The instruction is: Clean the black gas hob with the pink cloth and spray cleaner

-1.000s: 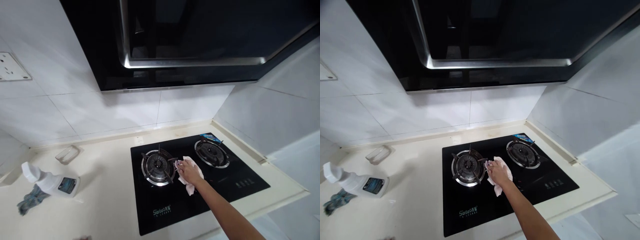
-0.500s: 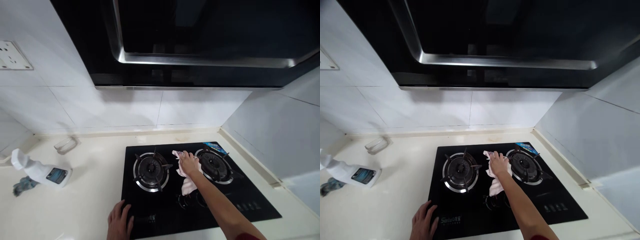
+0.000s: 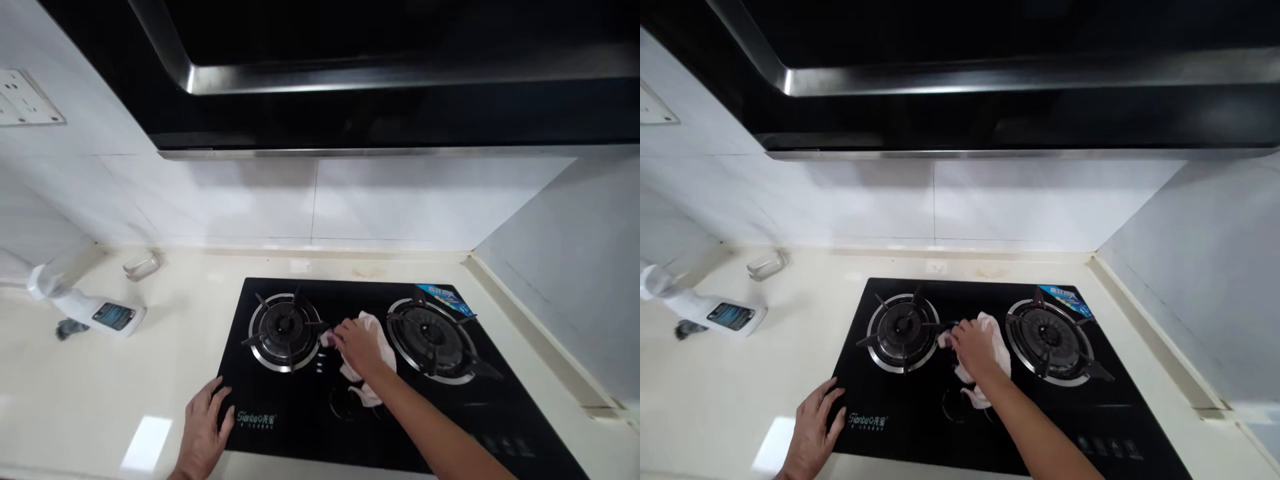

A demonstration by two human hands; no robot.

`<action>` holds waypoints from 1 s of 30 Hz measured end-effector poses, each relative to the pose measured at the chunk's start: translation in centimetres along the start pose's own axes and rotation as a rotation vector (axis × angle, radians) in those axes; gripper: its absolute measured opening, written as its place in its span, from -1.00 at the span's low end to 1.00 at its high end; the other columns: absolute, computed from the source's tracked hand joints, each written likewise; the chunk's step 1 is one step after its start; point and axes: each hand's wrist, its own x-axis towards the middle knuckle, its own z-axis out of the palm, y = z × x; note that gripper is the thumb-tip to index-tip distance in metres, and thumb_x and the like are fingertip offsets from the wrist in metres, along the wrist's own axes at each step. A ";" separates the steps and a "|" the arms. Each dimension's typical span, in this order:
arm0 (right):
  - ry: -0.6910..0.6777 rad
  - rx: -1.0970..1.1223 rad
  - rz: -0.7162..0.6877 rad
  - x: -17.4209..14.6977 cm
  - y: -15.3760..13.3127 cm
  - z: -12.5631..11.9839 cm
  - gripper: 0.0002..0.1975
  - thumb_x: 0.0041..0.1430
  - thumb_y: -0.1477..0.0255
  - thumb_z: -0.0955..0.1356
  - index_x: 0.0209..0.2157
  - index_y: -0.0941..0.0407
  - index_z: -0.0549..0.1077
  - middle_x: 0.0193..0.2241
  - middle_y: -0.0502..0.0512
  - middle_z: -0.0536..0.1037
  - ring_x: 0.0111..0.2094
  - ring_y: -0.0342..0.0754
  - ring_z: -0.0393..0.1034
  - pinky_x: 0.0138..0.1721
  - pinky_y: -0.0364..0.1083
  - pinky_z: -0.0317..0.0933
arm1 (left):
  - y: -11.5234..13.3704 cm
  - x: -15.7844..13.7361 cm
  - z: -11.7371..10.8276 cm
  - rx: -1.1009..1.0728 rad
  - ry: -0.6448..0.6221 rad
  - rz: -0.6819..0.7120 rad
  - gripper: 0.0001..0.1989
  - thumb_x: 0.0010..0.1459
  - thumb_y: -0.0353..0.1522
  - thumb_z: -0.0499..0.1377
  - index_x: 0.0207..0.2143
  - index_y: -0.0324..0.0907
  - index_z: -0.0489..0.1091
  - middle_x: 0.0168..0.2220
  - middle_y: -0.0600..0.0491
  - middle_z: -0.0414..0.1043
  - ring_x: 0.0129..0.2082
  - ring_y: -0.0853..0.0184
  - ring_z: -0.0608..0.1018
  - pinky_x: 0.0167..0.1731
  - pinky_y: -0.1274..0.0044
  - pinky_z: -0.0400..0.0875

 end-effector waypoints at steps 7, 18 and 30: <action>-0.034 -0.053 0.030 2.2 1.6 -0.4 -0.66 0.37 0.43 0.17 -0.09 -0.05 0.55 -0.16 0.09 0.49 -0.09 0.08 0.22 -0.01 0.16 -0.05 | 0.7 0.0 -0.4 -0.031 -0.002 -0.034 -0.74 0.30 -0.30 0.12 0.02 -0.09 0.39 0.10 -0.10 0.43 0.08 0.12 0.50 0.00 0.27 0.43; -0.110 -0.170 -0.014 0.9 2.3 -0.4 -0.63 0.41 0.40 0.16 0.00 -0.11 0.55 -0.16 0.15 0.49 -0.12 0.12 0.24 -0.03 0.15 0.00 | 1.7 0.1 -1.1 -0.069 -0.047 -0.097 -0.74 0.29 -0.33 0.11 0.01 -0.10 0.39 0.12 -0.10 0.42 0.09 0.12 0.48 0.03 0.25 0.42; -0.035 -0.059 0.044 1.4 1.9 0.1 -0.61 0.41 0.25 0.17 -0.23 0.00 0.61 -0.23 0.13 0.56 -0.11 0.13 0.31 -0.05 0.15 0.01 | 1.7 -0.4 -0.6 -0.068 -0.083 -0.109 -0.75 0.30 -0.32 0.11 0.01 -0.12 0.38 0.14 -0.13 0.39 0.12 0.11 0.45 0.06 0.23 0.37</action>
